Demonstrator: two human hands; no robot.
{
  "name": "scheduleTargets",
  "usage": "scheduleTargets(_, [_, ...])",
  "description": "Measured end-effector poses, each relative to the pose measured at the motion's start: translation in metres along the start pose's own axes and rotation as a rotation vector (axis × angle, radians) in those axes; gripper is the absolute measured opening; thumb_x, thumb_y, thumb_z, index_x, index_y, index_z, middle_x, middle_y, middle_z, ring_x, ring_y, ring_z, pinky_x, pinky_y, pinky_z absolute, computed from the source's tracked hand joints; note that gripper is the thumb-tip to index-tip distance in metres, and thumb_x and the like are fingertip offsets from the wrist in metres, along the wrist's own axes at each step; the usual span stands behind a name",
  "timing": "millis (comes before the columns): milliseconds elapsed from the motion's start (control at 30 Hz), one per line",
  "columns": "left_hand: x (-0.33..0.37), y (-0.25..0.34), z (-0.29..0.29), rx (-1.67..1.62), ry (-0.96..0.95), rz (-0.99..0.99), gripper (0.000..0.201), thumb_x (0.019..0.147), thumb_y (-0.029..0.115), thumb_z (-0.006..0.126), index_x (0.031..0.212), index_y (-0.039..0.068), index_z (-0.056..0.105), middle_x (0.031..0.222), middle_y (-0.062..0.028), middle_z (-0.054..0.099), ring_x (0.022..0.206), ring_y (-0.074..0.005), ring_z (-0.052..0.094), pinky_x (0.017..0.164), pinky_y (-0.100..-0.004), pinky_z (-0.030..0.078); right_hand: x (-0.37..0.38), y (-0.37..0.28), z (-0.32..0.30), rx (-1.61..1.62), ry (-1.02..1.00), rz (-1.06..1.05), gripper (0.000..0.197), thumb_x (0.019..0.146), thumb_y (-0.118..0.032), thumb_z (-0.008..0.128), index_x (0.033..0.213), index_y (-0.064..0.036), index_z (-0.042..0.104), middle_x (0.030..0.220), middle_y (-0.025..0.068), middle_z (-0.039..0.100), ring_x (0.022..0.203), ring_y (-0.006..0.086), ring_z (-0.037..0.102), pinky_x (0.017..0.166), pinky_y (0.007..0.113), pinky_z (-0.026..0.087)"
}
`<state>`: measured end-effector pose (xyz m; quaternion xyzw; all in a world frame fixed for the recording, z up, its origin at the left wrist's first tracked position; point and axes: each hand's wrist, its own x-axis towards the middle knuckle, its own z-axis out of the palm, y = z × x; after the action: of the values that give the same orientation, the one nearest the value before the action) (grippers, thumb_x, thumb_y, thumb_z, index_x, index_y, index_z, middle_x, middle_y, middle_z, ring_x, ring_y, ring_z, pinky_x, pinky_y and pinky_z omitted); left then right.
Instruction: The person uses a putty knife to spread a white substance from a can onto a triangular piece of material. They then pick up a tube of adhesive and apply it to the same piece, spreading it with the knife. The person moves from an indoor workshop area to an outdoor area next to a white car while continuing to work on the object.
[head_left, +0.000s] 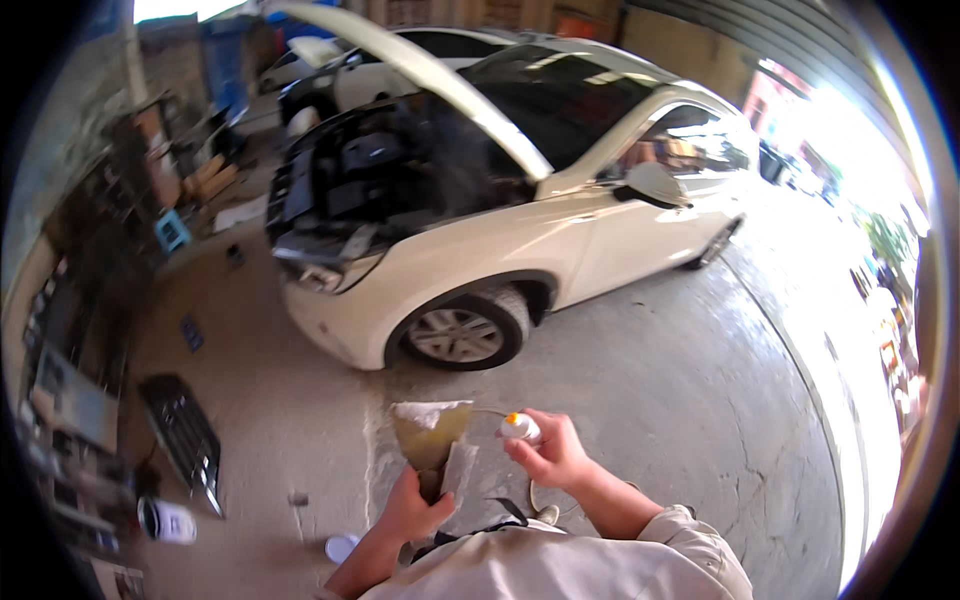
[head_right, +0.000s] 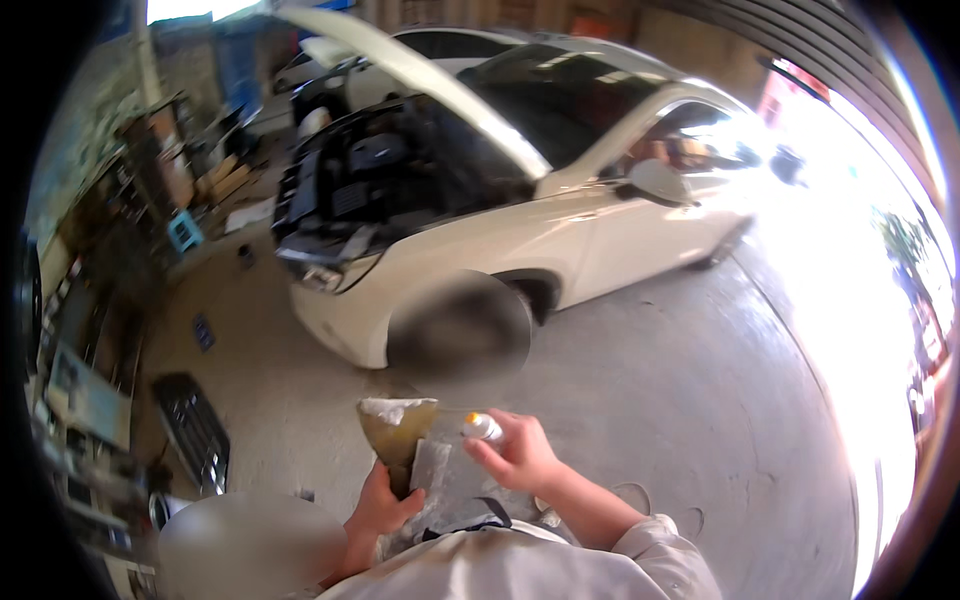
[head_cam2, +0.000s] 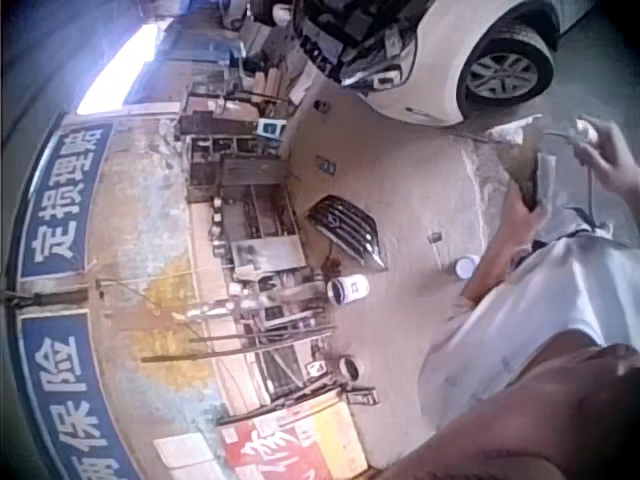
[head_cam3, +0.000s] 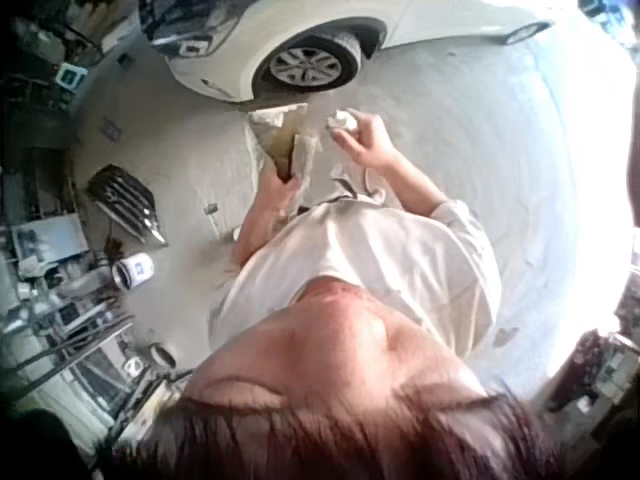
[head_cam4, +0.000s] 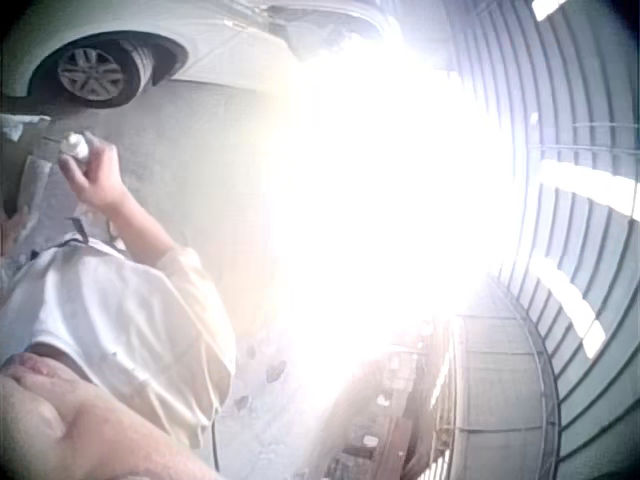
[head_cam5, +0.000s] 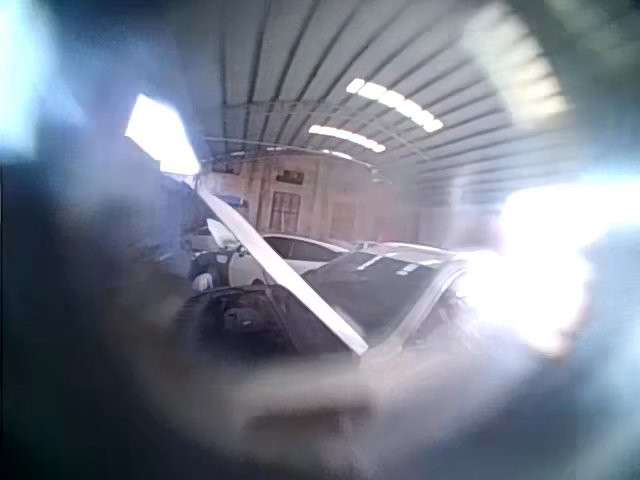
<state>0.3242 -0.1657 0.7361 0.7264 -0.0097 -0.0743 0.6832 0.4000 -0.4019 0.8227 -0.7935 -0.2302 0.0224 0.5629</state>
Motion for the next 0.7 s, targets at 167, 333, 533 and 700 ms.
scheduleTargets(167, [0.067,0.021,0.111,-0.103,-0.141,0.159,0.069,0.070,0.011,0.070,0.130,0.002,0.038,0.118,-0.0071,0.053,0.109,-0.0174,0.054,0.095,-0.0335,0.043,-0.062,0.038,-0.126,-0.119,0.188,0.020,0.029,0.088,-0.032,0.061,0.085,-0.0031,0.057,0.064,0.0133,0.057,0.055,0.0302,0.053,0.055,0.038,0.043])
scheduleTargets(333, [0.093,0.062,0.203,0.120,-0.336,-0.238,0.079,0.078,0.022,0.073,0.139,0.004,0.027,0.117,-0.0222,0.051,0.096,-0.0275,0.060,0.068,-0.0365,0.055,-0.134,0.076,-0.205,-0.045,0.474,0.204,0.029,0.089,-0.032,0.060,0.084,-0.0038,0.058,0.062,0.0121,0.057,0.055,0.0287,0.055,0.054,0.037,0.043])
scheduleTargets(533, [0.137,0.072,0.343,-0.003,-0.378,0.030,0.067,0.068,0.009,0.069,0.128,0.002,0.040,0.114,-0.0063,0.054,0.104,-0.0167,0.054,0.093,-0.0335,0.043,-0.201,0.125,-0.281,-0.127,0.625,0.255,0.027,0.089,-0.031,0.061,0.088,-0.0037,0.062,0.068,0.0134,0.061,0.058,0.0275,0.058,0.055,0.035,0.045])
scheduleTargets(700, [0.166,0.072,0.413,-0.045,-0.501,-0.006,0.066,0.067,0.010,0.069,0.126,0.002,0.041,0.112,-0.0061,0.054,0.101,-0.0159,0.054,0.091,-0.0327,0.043,-0.229,0.134,-0.340,-0.037,0.709,0.325,0.022,0.089,-0.026,0.062,0.087,-0.0040,0.063,0.063,0.0080,0.059,0.055,0.0172,0.055,0.054,0.031,0.044])
